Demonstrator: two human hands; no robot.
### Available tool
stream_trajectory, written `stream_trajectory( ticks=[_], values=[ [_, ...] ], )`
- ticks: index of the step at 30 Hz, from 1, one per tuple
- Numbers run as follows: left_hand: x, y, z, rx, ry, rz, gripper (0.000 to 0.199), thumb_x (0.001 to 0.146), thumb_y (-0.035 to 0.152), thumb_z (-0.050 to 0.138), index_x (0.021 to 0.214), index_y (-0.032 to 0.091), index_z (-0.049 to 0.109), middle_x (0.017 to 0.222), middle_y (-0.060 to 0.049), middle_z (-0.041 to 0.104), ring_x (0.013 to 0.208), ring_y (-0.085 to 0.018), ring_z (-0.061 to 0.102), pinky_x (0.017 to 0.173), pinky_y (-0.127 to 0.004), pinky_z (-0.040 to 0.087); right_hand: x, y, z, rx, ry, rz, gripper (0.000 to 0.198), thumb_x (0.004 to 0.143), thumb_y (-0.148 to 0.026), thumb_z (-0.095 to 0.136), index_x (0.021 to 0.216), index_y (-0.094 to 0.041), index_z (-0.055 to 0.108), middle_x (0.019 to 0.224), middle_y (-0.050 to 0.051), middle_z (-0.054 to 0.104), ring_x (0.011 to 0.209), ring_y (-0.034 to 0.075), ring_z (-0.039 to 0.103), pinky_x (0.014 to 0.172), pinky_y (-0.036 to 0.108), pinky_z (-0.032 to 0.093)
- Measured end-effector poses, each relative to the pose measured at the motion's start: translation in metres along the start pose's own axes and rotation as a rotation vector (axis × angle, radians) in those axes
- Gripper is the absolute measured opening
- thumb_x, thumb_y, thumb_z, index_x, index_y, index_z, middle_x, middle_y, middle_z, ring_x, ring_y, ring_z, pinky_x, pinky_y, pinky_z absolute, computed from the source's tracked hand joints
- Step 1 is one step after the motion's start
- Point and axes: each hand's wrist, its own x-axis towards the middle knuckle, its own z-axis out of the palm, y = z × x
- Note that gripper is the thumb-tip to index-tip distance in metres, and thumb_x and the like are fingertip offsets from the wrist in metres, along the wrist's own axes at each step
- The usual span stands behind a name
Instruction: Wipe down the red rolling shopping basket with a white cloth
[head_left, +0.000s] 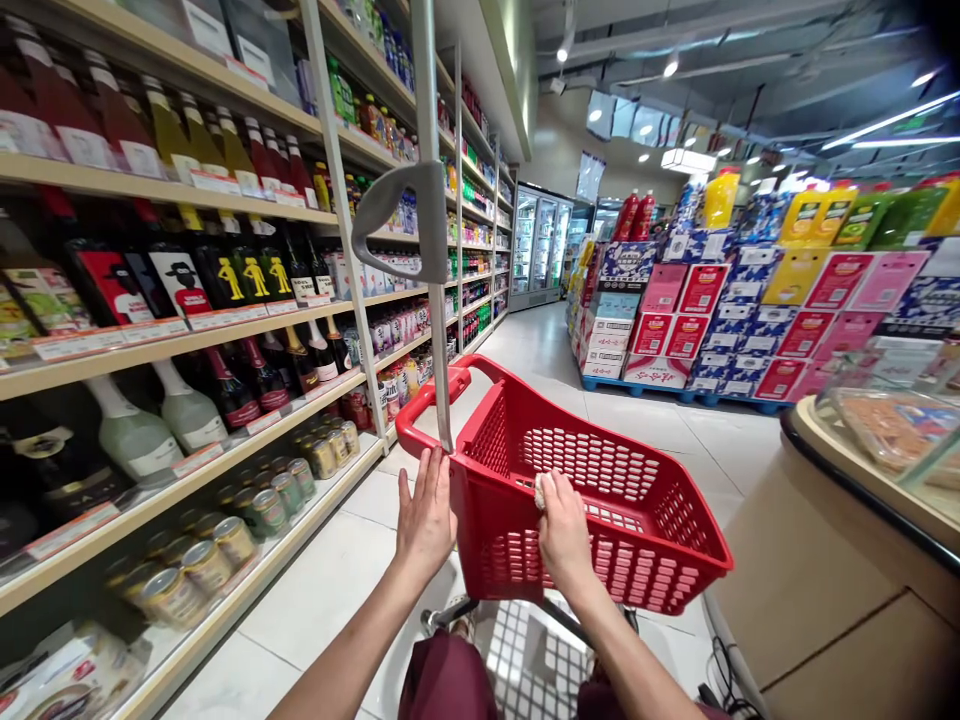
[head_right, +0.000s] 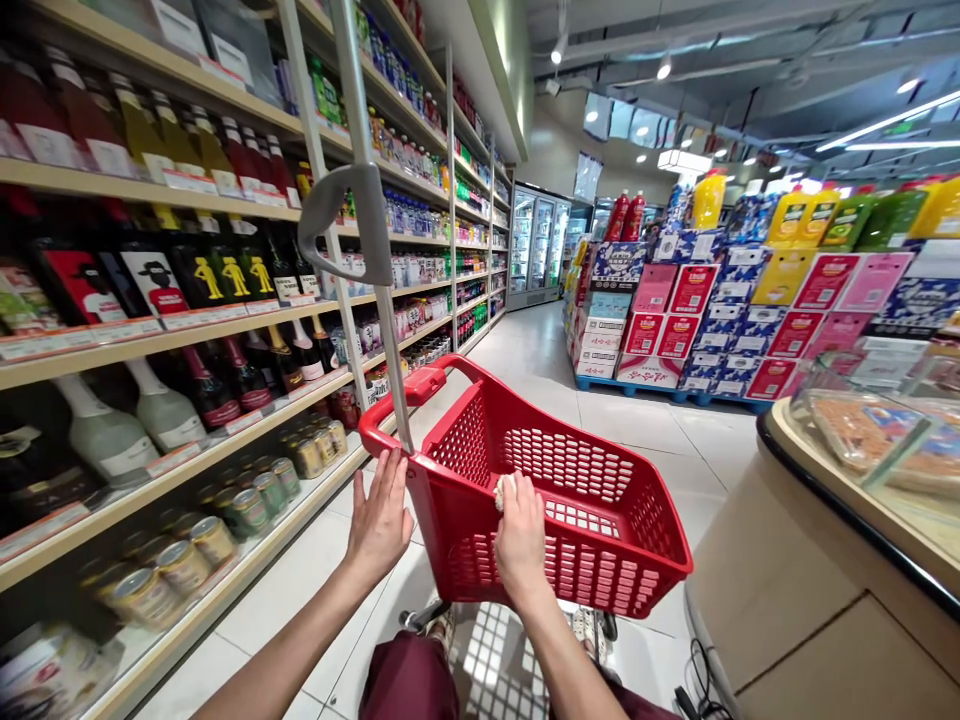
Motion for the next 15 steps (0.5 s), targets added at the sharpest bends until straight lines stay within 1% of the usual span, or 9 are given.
stream_trajectory(
  ticks=[2, 4, 6, 8, 11, 12, 14, 15],
  values=[
    [0.001, 0.008, 0.001, 0.003, -0.013, 0.025, 0.069, 0.067, 0.009, 0.041, 0.134, 0.007, 0.022, 0.141, -0.013, 0.025, 0.132, -0.022, 0.013, 0.107, -0.048, 0.008, 0.002, -0.013, 0.005, 0.004, -0.013, -0.023, 0.053, 0.074, 0.001, 0.028, 0.123, -0.010, 0.044, 0.128, 0.016, 0.044, 0.125, 0.023, 0.030, 0.099, 0.048, 0.029],
    [0.003, 0.016, 0.003, 0.001, -0.024, 0.063, 0.067, 0.069, 0.013, 0.041, 0.133, 0.006, 0.023, 0.140, -0.013, 0.026, 0.132, -0.022, 0.014, 0.107, -0.048, 0.006, 0.008, -0.032, 0.011, 0.040, -0.033, -0.106, 0.054, 0.075, 0.000, 0.028, 0.126, -0.011, 0.041, 0.130, 0.015, 0.042, 0.127, 0.022, 0.028, 0.100, 0.046, 0.029],
    [0.004, 0.024, 0.005, -0.001, -0.033, 0.094, 0.064, 0.071, 0.015, 0.041, 0.133, 0.006, 0.025, 0.140, -0.013, 0.027, 0.132, -0.022, 0.014, 0.107, -0.048, 0.005, 0.011, -0.037, 0.012, 0.057, -0.040, -0.164, 0.056, 0.075, 0.001, 0.029, 0.128, -0.014, 0.038, 0.131, 0.013, 0.042, 0.128, 0.021, 0.026, 0.100, 0.046, 0.029],
    [0.005, 0.030, 0.008, -0.003, -0.049, 0.112, 0.065, 0.070, 0.015, 0.041, 0.133, 0.006, 0.026, 0.140, -0.013, 0.026, 0.132, -0.022, 0.013, 0.107, -0.048, 0.007, 0.003, -0.018, 0.005, 0.023, -0.031, -0.150, 0.059, 0.075, 0.002, 0.027, 0.130, -0.017, 0.036, 0.131, 0.011, 0.042, 0.127, 0.020, 0.027, 0.100, 0.046, 0.029],
    [0.005, 0.040, 0.015, -0.014, -0.076, 0.139, 0.067, 0.068, 0.014, 0.041, 0.133, 0.008, 0.026, 0.141, -0.012, 0.025, 0.132, -0.023, 0.011, 0.107, -0.048, 0.009, -0.018, 0.031, -0.016, -0.099, 0.014, -0.035, 0.059, 0.075, 0.001, 0.027, 0.131, -0.018, 0.035, 0.130, 0.012, 0.043, 0.126, 0.021, 0.029, 0.099, 0.048, 0.029],
    [0.006, 0.044, 0.017, -0.018, -0.079, 0.145, 0.067, 0.068, 0.014, 0.042, 0.133, 0.008, 0.026, 0.141, -0.011, 0.025, 0.132, -0.023, 0.011, 0.106, -0.048, 0.009, -0.024, 0.043, -0.021, -0.137, 0.034, 0.007, 0.059, 0.076, 0.000, 0.027, 0.131, -0.018, 0.035, 0.131, 0.012, 0.043, 0.126, 0.022, 0.029, 0.099, 0.049, 0.029],
    [0.007, 0.056, 0.022, -0.024, -0.084, 0.168, 0.067, 0.067, 0.014, 0.042, 0.133, 0.009, 0.027, 0.141, -0.011, 0.026, 0.132, -0.023, 0.011, 0.106, -0.048, 0.010, -0.030, 0.055, -0.027, -0.176, 0.051, 0.036, 0.059, 0.075, 0.000, 0.028, 0.132, -0.017, 0.032, 0.132, 0.013, 0.041, 0.126, 0.023, 0.029, 0.099, 0.049, 0.029],
    [0.007, 0.063, 0.025, -0.027, -0.087, 0.188, 0.067, 0.068, 0.014, 0.041, 0.133, 0.009, 0.027, 0.141, -0.011, 0.027, 0.132, -0.023, 0.011, 0.106, -0.048, 0.010, -0.032, 0.055, -0.027, -0.177, 0.041, 0.018, 0.060, 0.075, 0.000, 0.028, 0.133, -0.017, 0.031, 0.133, 0.012, 0.040, 0.126, 0.023, 0.029, 0.099, 0.048, 0.029]
  ],
)
